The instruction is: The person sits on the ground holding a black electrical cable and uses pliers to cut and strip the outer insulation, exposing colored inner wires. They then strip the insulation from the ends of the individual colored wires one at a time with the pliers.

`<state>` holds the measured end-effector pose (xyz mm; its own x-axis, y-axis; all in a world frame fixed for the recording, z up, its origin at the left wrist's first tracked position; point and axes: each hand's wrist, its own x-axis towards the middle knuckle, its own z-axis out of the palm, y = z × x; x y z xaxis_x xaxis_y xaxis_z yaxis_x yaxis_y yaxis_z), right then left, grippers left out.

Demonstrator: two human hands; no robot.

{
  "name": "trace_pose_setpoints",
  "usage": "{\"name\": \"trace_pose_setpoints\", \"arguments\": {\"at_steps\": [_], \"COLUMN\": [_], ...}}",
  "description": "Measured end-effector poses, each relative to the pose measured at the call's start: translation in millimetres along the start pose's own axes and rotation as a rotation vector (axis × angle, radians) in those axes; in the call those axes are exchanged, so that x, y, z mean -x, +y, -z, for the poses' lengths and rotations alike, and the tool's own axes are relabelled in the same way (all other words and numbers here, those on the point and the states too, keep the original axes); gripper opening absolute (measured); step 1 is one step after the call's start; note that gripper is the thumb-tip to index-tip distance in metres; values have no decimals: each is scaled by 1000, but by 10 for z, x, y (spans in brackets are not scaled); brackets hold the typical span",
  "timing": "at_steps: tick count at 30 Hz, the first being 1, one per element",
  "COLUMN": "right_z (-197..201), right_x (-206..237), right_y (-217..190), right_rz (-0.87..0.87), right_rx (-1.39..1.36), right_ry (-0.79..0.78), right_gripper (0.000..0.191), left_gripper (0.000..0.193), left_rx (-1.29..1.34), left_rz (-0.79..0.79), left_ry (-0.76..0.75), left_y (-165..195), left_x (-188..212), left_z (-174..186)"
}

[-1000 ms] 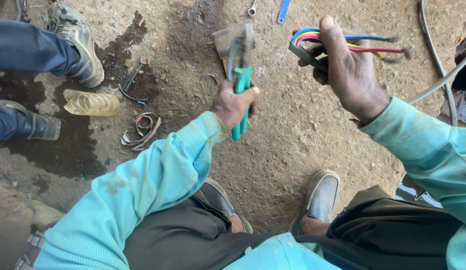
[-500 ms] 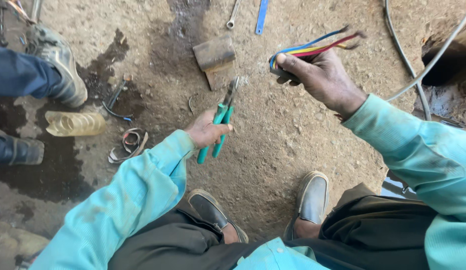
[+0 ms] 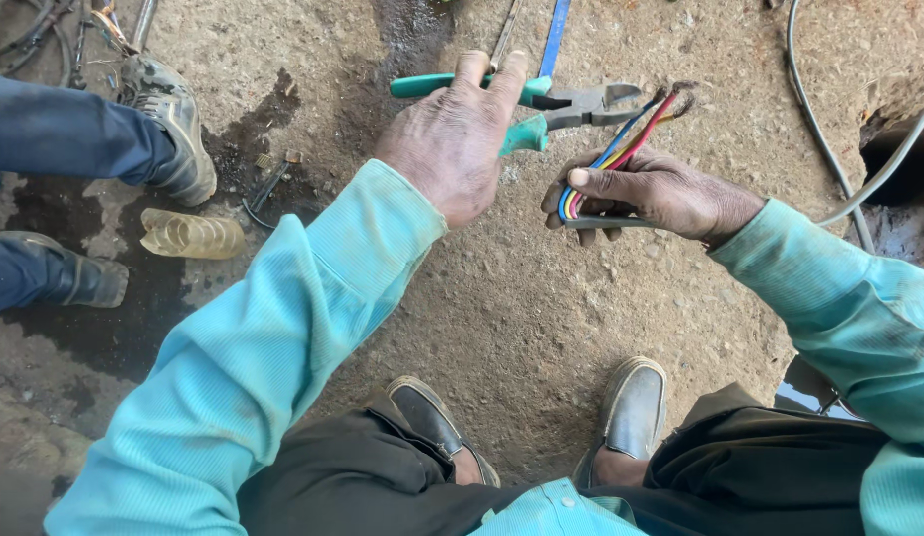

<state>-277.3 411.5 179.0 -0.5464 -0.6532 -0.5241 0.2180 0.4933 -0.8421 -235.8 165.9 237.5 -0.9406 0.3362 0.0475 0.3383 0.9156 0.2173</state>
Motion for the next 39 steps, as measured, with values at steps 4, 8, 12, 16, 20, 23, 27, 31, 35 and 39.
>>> {"name": "trace_pose_setpoints", "arguments": {"at_steps": [4,8,12,16,20,23,27,31,35,39], "right_z": [-11,48,200,117,-141,-230,-245,-266,-295,-304], "right_x": [28,48,66,18,-27,-4,25,40,58,66], "right_y": [-4,15,-54,-118,-131,-141,-153,-160,-187,-220], "right_rz": [24,58,119,197,343,389,424,404,351,384], "right_rx": [71,-32,-238,-370,-330,-175,-304,-290,-200,-163], "right_ry": [-3,38,179,32,258,457,482,488,532,514], "right_gripper": [46,44,39,33,26,22,19,19,21,23], "left_gripper": [58,31,30,31,28,34,56,68,68,64], "left_rx": [-17,171,772,845,604,649,914,953,942,953], "left_rz": [28,191,467,540,463,388,329,295,381,318], "left_ry": [0,-95,-326,-325,-295,-194,-128,-144,-186,-125], "left_y": [2,-164,-287,-140,-102,-56,-53,-91,-73,-23], "left_x": [8,141,399,508,516,531,543,566,565,525], "left_z": [-104,-185,-323,-604,-688,-753,-907,-991,-969,-946]}}
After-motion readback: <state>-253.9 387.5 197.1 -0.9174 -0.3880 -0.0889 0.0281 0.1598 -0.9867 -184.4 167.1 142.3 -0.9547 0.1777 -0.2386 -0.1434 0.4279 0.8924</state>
